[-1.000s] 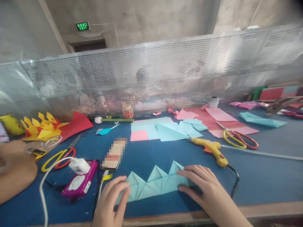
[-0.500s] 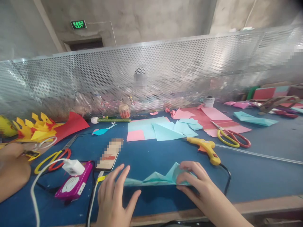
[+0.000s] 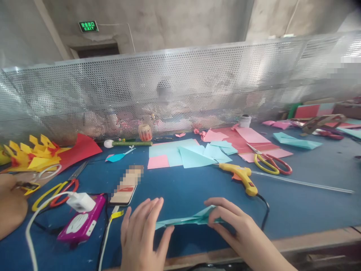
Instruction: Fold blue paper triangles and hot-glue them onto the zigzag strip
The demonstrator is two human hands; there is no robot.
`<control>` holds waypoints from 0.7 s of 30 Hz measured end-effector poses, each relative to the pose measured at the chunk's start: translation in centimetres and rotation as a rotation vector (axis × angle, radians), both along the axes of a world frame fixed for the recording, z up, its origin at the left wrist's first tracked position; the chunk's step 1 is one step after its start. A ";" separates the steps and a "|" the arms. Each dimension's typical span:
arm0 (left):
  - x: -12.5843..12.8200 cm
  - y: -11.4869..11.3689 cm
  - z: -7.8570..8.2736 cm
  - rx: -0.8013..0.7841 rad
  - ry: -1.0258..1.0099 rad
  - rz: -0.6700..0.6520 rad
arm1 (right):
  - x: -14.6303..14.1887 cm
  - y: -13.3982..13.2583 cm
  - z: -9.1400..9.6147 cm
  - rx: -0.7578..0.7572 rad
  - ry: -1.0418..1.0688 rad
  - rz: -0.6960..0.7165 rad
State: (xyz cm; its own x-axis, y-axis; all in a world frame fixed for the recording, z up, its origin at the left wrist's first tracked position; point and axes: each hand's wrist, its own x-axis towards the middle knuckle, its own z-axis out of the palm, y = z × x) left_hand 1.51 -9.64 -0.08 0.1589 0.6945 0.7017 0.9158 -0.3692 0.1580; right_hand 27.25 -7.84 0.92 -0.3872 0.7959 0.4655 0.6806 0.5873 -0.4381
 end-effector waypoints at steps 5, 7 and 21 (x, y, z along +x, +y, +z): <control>1.6 0.1 0.7 0.085 0.048 -0.035 | 0.0 -0.4 -0.5 -0.019 0.013 0.035; 2.2 0.3 1.1 0.093 0.072 -0.068 | -0.2 -0.5 -0.6 -0.013 0.014 0.035; 1.3 5.2 3.5 -0.081 0.206 -0.270 | 7.9 2.6 -3.2 0.149 0.038 -0.790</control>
State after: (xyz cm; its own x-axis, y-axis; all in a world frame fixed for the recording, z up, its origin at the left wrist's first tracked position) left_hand 2.85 -4.43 3.40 0.4770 0.6606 0.5798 0.8027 -0.5961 0.0188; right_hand 35.18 -5.28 -2.25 0.2825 0.7566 0.5897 0.9056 -0.0075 -0.4242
